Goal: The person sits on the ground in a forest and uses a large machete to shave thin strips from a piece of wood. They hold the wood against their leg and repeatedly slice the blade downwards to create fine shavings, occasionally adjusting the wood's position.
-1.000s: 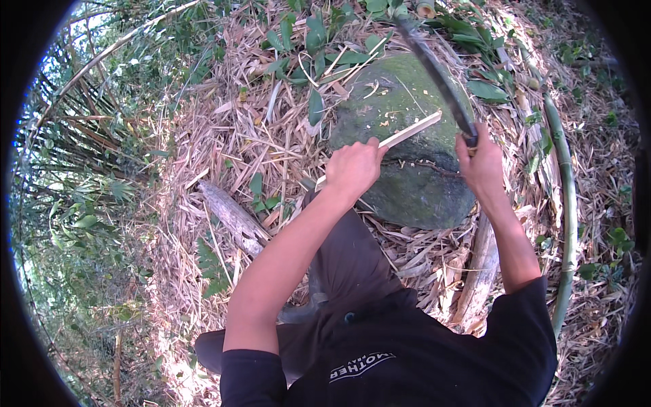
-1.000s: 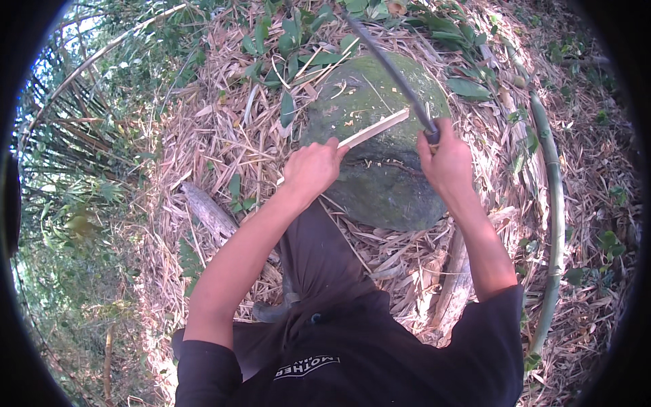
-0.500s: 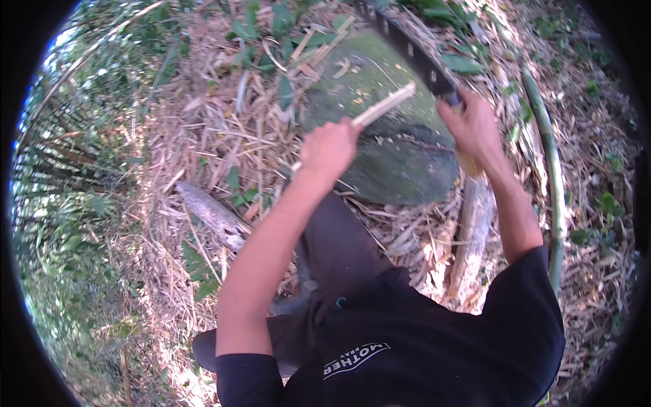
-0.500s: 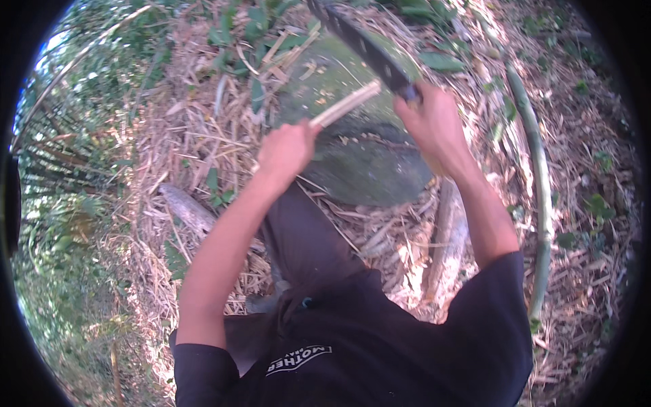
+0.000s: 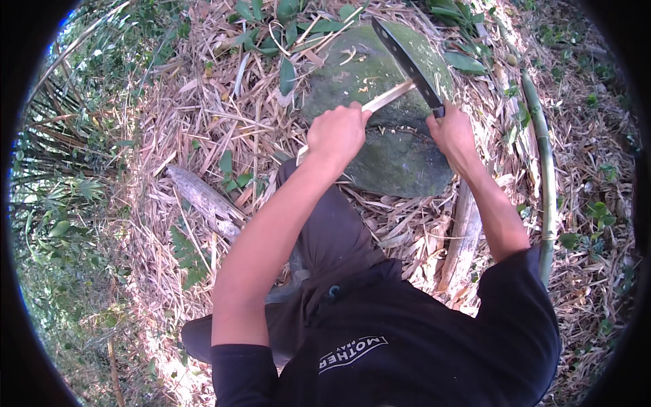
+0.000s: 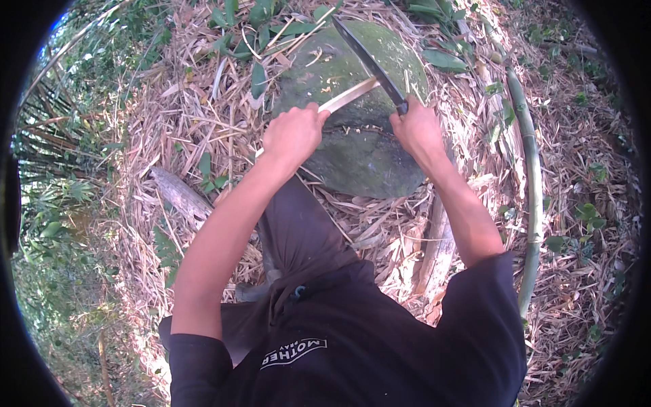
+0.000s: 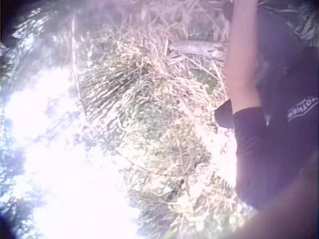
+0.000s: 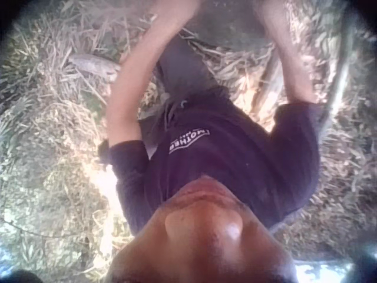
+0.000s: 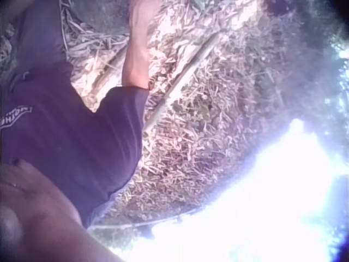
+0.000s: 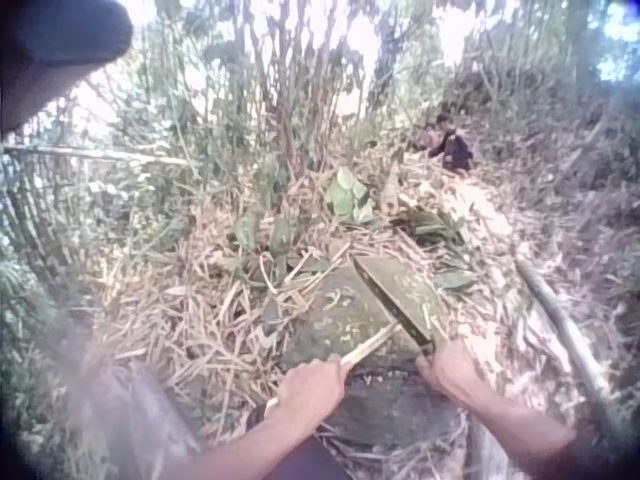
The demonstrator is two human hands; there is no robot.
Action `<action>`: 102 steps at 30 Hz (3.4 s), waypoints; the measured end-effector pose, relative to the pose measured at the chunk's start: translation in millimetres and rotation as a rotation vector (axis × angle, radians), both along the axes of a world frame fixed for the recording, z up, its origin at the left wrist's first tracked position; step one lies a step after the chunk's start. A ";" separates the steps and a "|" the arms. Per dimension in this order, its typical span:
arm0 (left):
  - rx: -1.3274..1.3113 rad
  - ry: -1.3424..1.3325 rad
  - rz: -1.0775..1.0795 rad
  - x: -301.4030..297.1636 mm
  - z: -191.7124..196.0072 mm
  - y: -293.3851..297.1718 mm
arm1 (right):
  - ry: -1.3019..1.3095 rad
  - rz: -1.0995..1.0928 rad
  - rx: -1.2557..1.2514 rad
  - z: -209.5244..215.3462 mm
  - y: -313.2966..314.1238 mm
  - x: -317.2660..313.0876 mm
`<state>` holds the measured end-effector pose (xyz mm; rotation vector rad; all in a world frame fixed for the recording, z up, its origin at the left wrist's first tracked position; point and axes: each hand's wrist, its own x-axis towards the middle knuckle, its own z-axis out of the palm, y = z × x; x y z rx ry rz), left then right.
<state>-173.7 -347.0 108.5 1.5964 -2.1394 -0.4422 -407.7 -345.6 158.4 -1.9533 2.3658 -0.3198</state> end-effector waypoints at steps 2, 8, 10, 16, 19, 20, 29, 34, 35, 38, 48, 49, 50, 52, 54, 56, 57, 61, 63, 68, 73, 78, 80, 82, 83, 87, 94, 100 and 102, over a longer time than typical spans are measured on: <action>-0.016 0.016 0.002 6.9 -6.3 -3.8 | -0.003 -0.010 0.021 1.4 -4.5 8.8; -0.051 0.188 0.097 28.4 -19.1 12.4 | -0.074 0.145 -0.051 -38.9 -22.9 7.8; -0.001 0.279 0.142 11.0 -34.7 8.2 | 0.024 0.262 -0.097 -65.2 -34.9 -44.5; -0.052 0.050 0.146 -20.4 -63.4 1.4 | 0.577 0.703 -0.621 -46.4 -2.6 -32.8; -0.143 -0.050 0.010 -57.1 -49.3 -7.6 | 0.523 0.449 -0.574 -78.7 61.6 -55.0; -0.250 -0.051 -0.130 -87.0 -45.4 -7.0 | 0.513 0.258 -0.542 -62.9 36.0 -83.5; -0.046 0.009 0.011 -24.1 -55.1 2.5 | 0.219 0.186 -0.149 -79.4 -91.2 -91.6; 0.224 0.270 -0.036 19.7 -20.5 18.1 | -0.164 0.228 -0.047 -20.0 -3.9 -10.3; 0.267 0.256 -0.076 18.0 -9.5 18.8 | -0.292 0.143 0.013 -29.8 -19.3 -44.3; 0.564 0.484 -0.259 20.2 -32.0 -12.7 | -1.128 0.075 0.173 -33.4 -8.7 -36.5; 0.294 0.284 -0.151 6.2 -32.8 -8.0 | -0.343 0.114 -0.212 -3.4 22.6 -3.1; 0.329 0.254 -0.130 2.8 -13.5 -3.9 | -0.259 0.128 -0.250 -0.2 24.2 -8.5; 0.362 0.223 -0.090 4.9 -3.8 -0.9 | -0.181 0.160 -0.283 2.1 24.5 -7.7; 0.374 0.201 -0.100 9.3 -4.9 -5.5 | -0.182 0.147 -0.269 4.6 23.4 -2.4; 0.394 0.207 -0.101 15.8 -8.1 -6.0 | -0.176 0.112 -0.213 7.2 21.8 5.4; 0.410 0.200 -0.088 17.8 -2.3 -0.8 | -0.117 0.137 -0.184 -3.9 18.3 -7.5; 0.418 0.196 -0.081 18.2 0.6 1.2 | -0.087 0.149 -0.170 -8.2 17.5 -12.7; 0.367 0.158 -0.017 27.9 14.8 6.6 | -0.147 0.124 -0.112 9.2 21.0 6.0; 0.367 0.148 -0.013 30.5 15.7 5.0 | -0.143 0.134 -0.126 12.3 21.2 12.0; 0.381 0.219 -0.005 18.9 1.6 -2.8 | -0.036 0.212 -0.194 5.8 14.9 15.4; 0.378 0.265 0.000 9.6 -3.1 -1.2 | -0.005 0.213 -0.164 19.0 13.4 17.9; 0.374 0.221 0.033 18.0 5.9 10.8 | -0.348 0.404 -0.661 94.3 33.4 79.4; 0.362 0.250 0.034 14.1 1.1 10.4 | -0.568 0.598 -0.932 113.4 35.5 92.4; 0.351 0.262 0.062 15.7 -0.1 10.6 | -0.571 0.682 -0.864 97.8 29.5 79.8; 0.349 0.263 0.076 15.6 1.0 11.5 | -0.511 0.687 -0.748 75.5 26.3 69.0; 0.291 0.317 0.019 -2.7 -0.4 12.5 | 0.171 0.189 -0.064 -5.2 7.4 18.5; 0.290 0.317 0.068 1.7 -9.6 15.1 | 0.160 0.178 0.019 8.4 7.9 41.4; 0.056 0.086 0.061 -6.5 -20.7 19.6 | 0.000 0.218 0.048 16.6 12.6 27.8; -0.041 0.005 0.097 -14.9 -36.5 21.0 | -0.481 0.121 0.171 9.7 10.7 5.3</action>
